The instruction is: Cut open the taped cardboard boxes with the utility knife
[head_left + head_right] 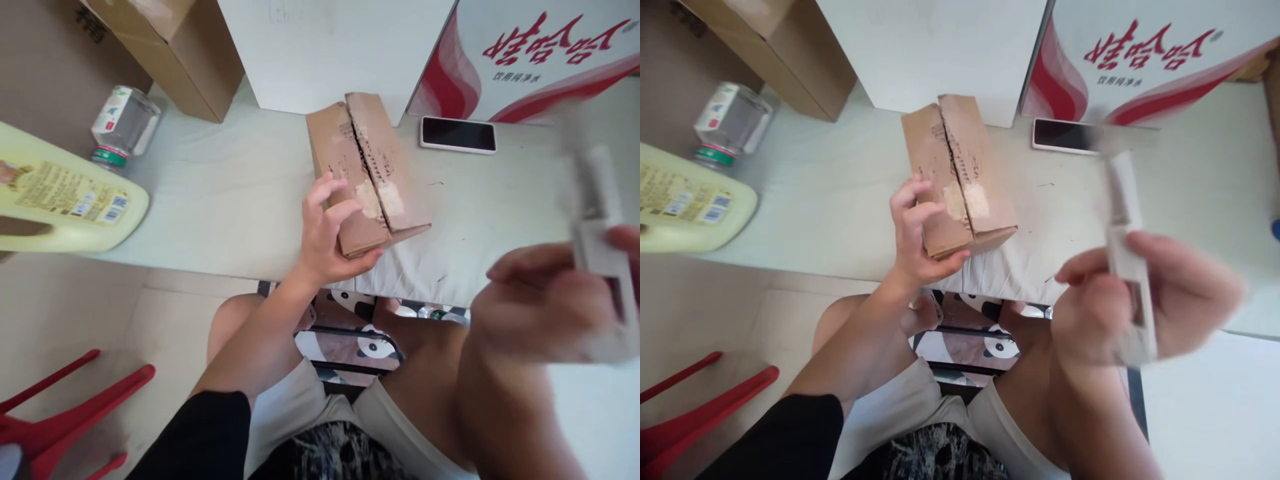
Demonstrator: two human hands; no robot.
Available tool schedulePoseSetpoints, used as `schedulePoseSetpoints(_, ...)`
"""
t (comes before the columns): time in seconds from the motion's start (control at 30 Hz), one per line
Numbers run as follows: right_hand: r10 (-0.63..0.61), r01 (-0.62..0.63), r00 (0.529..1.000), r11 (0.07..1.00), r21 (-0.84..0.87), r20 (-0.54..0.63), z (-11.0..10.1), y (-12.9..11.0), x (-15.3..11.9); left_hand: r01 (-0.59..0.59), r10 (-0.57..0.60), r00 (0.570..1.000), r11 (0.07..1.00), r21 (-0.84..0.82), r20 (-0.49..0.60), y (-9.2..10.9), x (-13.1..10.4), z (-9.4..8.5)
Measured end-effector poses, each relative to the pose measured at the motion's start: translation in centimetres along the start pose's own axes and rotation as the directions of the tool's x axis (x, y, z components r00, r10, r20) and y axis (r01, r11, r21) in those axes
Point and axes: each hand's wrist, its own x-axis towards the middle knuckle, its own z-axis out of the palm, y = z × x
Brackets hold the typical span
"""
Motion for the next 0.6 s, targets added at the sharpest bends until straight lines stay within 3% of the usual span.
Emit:
schedulePoseSetpoints(0.03,-0.061,0.062,0.998,0.998,0.032,-0.019,0.6,1.5,-0.2,0.016,-0.016,1.000,1.000,-0.018,-0.002,-0.2,0.0,0.0)
schedulePoseSetpoints(0.1,0.034,-0.020,0.985,0.996,-0.087,0.171,1.4,4.3,-0.7,0.046,-0.047,0.998,0.998,-0.046,-0.029,-0.5,0.2,-0.1)
schedulePoseSetpoints(0.13,0.114,-0.056,0.950,0.978,-0.201,0.290,1.7,5.5,-1.0,0.061,-0.063,0.997,0.996,-0.058,-0.049,-0.7,0.3,-0.2)
schedulePoseSetpoints(0.23,0.384,-0.101,0.784,0.854,-0.511,0.487,2.0,7.7,-1.6,0.102,-0.112,0.990,0.989,-0.106,-0.089,-1.2,0.6,-0.5)
schedulePoseSetpoints(0.33,0.601,-0.130,0.604,0.722,-0.679,0.523,2.3,7.8,-1.8,0.143,-0.166,0.979,0.973,-0.181,-0.120,-1.8,0.5,-0.8)
schedulePoseSetpoints(0.4,0.686,-0.133,0.517,0.656,-0.743,0.512,2.5,7.4,-1.8,0.190,-0.226,0.964,0.953,-0.235,-0.138,-2.0,0.4,-1.1)
schedulePoseSetpoints(0.5,0.732,-0.130,0.471,0.609,-0.782,0.492,2.7,7.1,-2.0,0.308,-0.356,0.923,0.912,-0.271,-0.146,-2.0,0.3,-1.6)
schedulePoseSetpoints(0.6,0.684,-0.108,0.518,0.648,-0.754,0.514,2.8,7.5,-2.5,0.446,-0.502,0.845,0.852,-0.275,-0.184,-1.6,0.7,-2.2)
